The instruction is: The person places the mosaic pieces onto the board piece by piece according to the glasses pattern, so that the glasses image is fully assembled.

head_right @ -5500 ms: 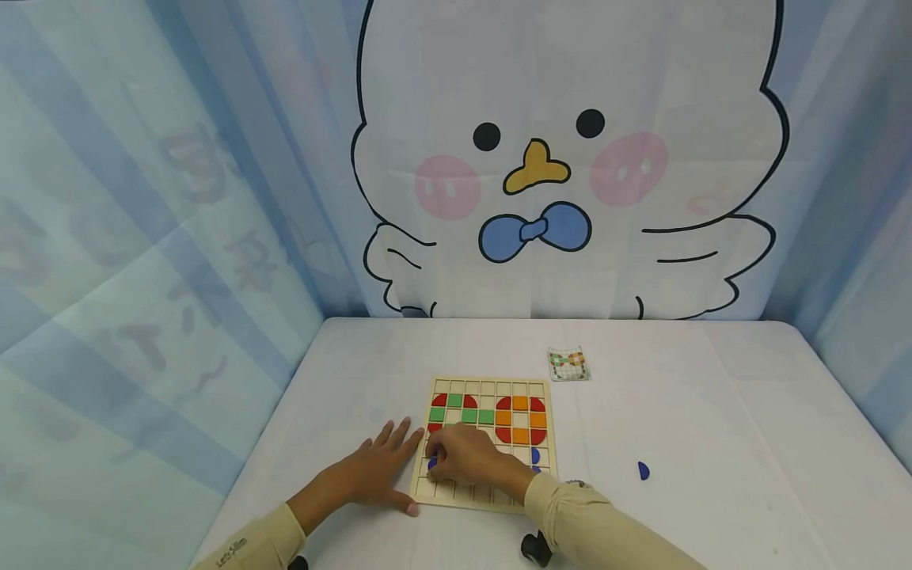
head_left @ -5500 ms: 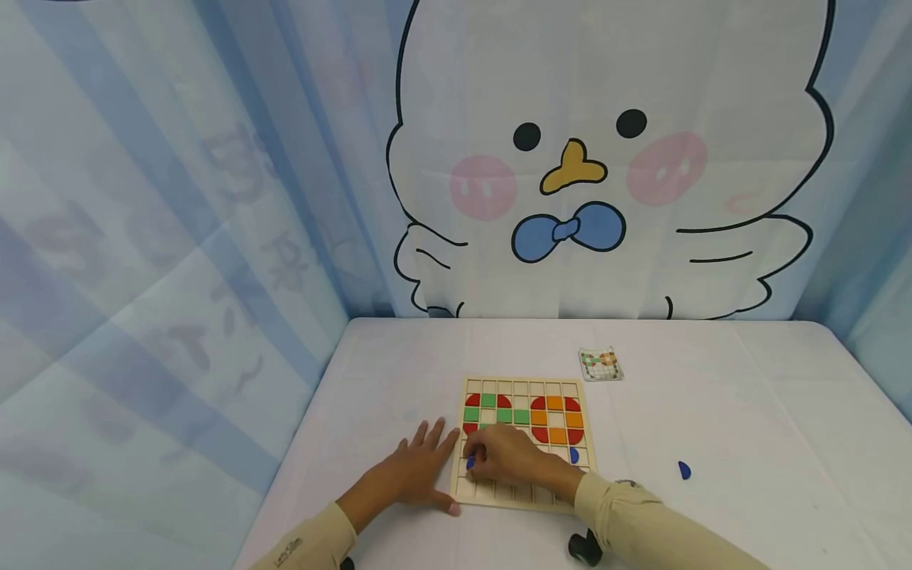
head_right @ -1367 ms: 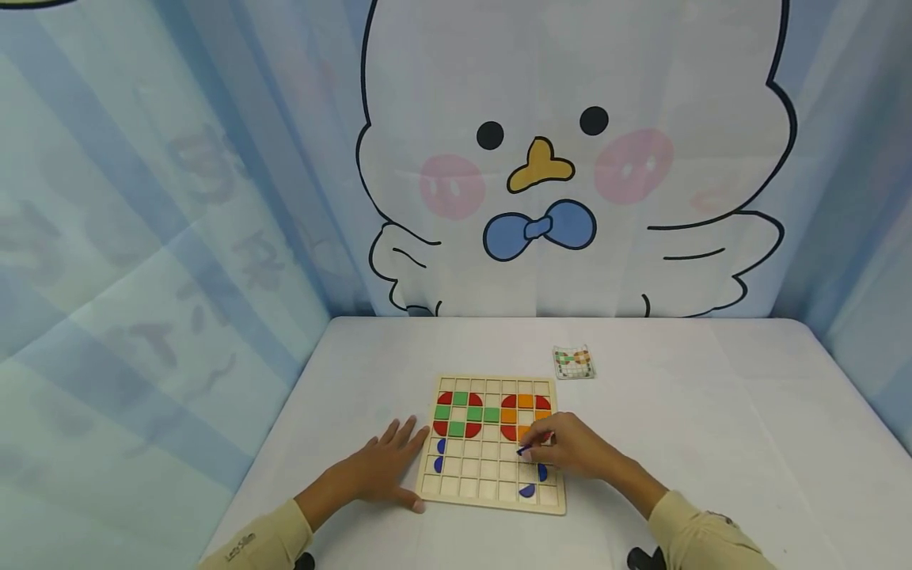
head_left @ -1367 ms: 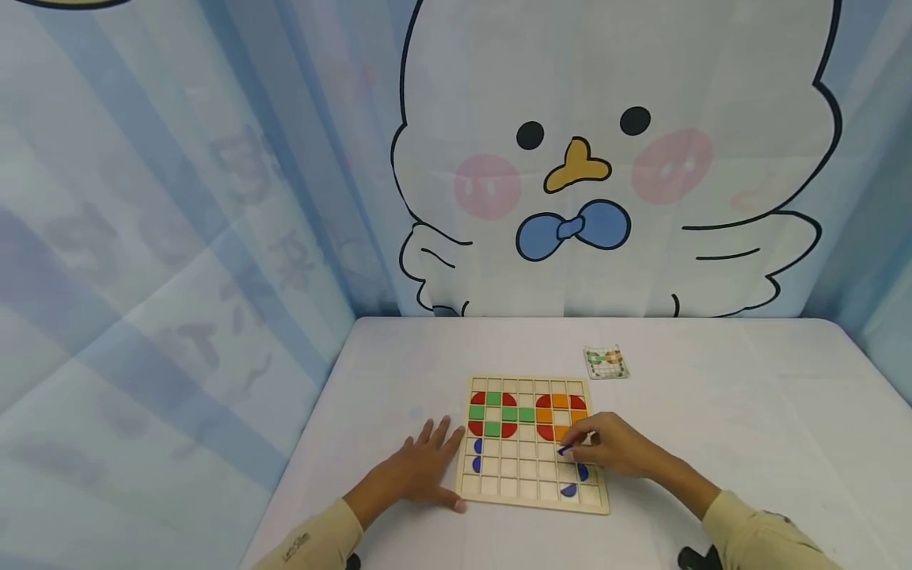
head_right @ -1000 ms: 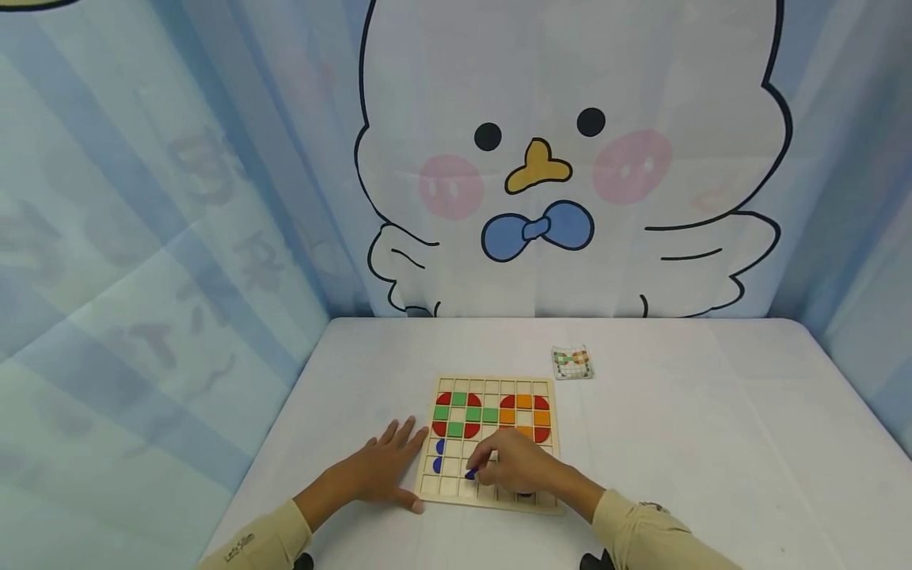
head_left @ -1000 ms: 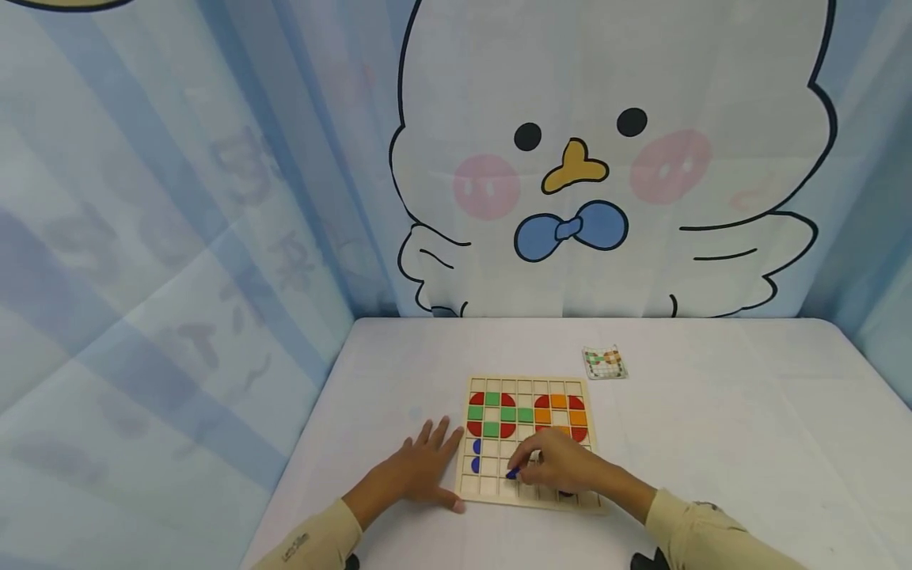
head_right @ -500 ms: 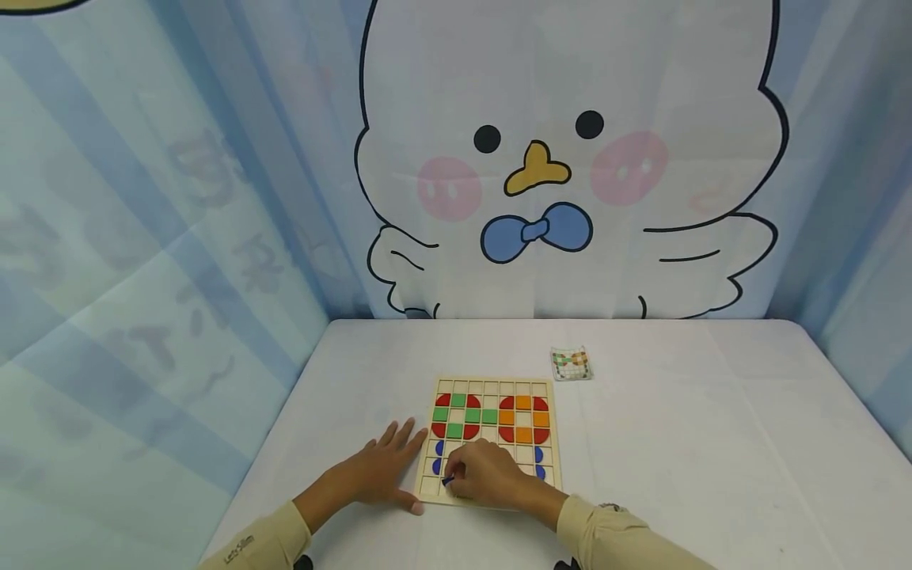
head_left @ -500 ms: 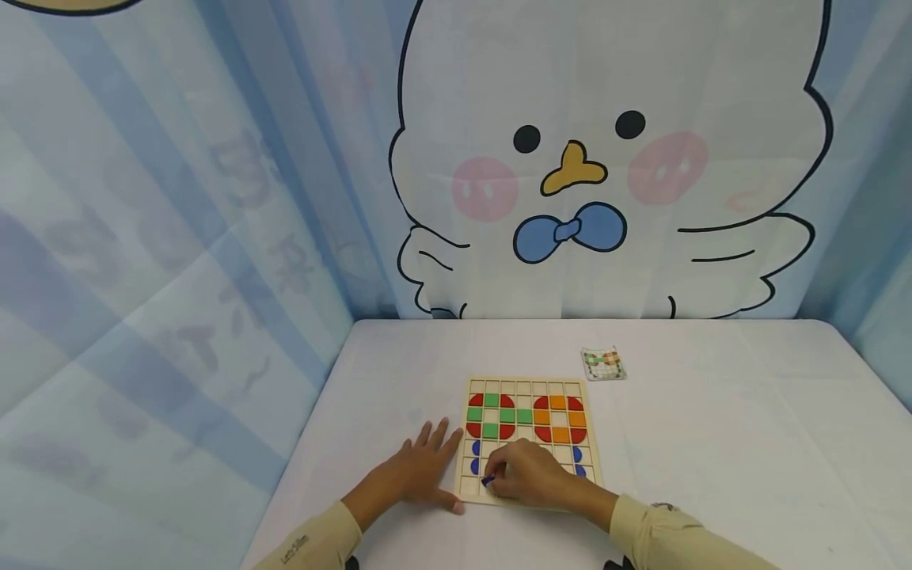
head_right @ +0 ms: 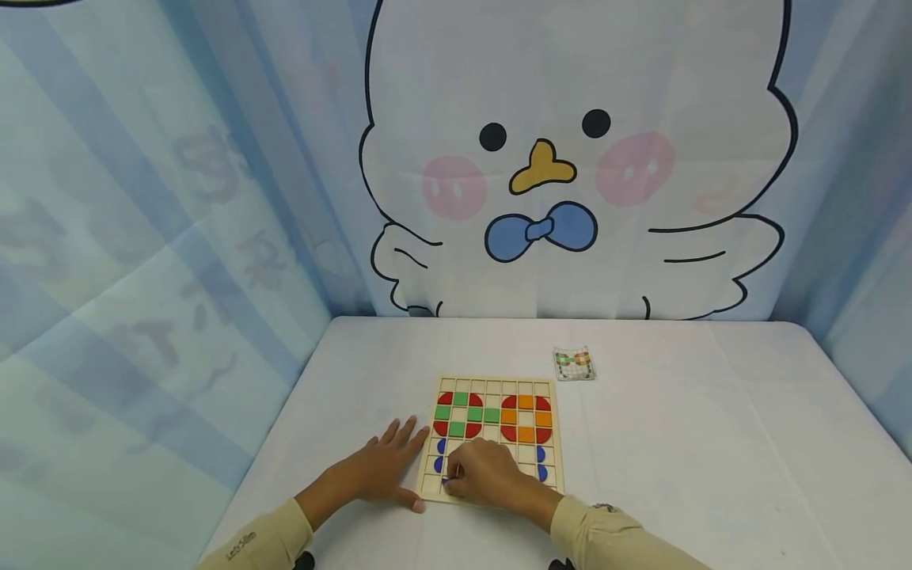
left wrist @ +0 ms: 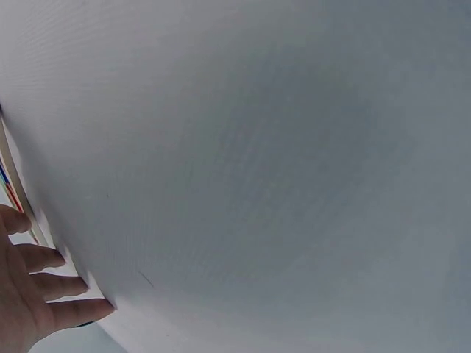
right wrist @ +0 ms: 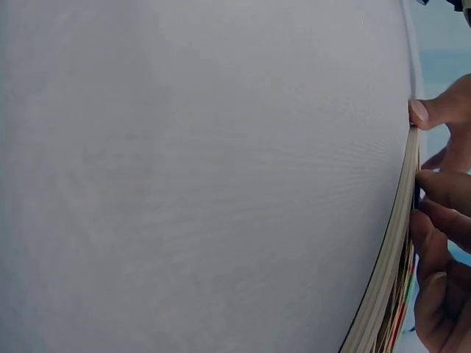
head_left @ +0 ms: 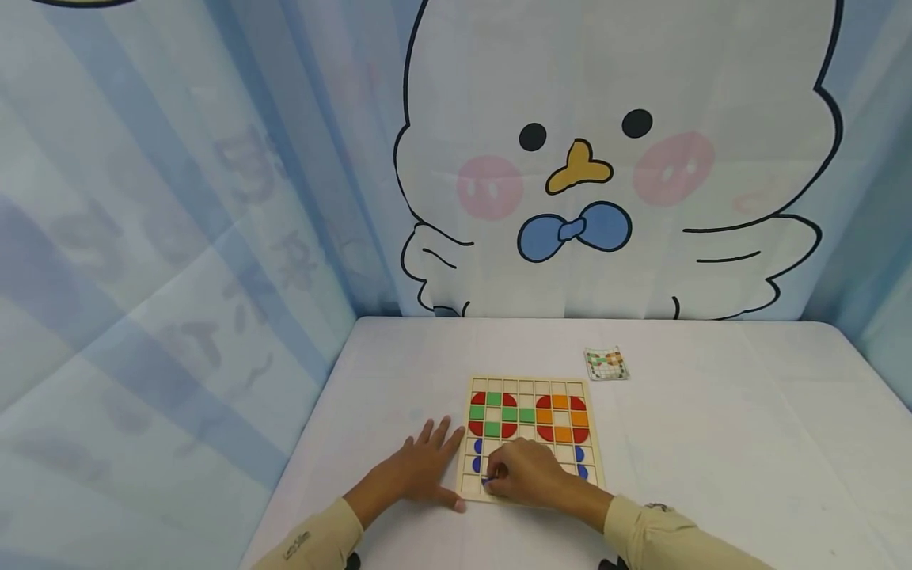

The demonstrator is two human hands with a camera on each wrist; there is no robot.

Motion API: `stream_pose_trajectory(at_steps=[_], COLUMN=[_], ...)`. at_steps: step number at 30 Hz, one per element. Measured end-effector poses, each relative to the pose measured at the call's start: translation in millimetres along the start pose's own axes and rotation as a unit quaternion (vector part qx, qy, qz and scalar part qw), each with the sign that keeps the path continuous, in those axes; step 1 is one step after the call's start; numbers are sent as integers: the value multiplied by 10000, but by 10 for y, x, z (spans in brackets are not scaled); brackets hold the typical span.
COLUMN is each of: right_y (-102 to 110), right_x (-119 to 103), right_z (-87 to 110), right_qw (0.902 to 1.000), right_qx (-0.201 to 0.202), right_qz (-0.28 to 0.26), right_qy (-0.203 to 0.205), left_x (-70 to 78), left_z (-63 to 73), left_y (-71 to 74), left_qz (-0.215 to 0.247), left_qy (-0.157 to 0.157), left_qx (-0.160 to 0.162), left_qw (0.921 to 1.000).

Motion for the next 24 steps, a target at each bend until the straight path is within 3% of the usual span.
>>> stream_pose_trajectory(at_steps=[9,24], right_y=[24,33], right_x=[-34,-23], right_z=[-6,6], right_qw=[9998,9996], right_qx=[-200,-181], right_qz=[-8,-60], right_qy=[-77,-209], left_x=[-32,-54], left_z=[-28,-49], left_y=[-22,-52], left_qz=[-50,-38], left_qy=[0,13], left_qx=[-15,-7], left_qw=[10000,10000])
Point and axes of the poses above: each hand's wrist, its own z-axis away from the middle knuckle, its own y-axis out of the back of the hand, x = y × z, the point moved 1 cm from there along -z, towards the middle knuckle, and after that the axes turned 11 degrees about -y, right-handed, at the moved point
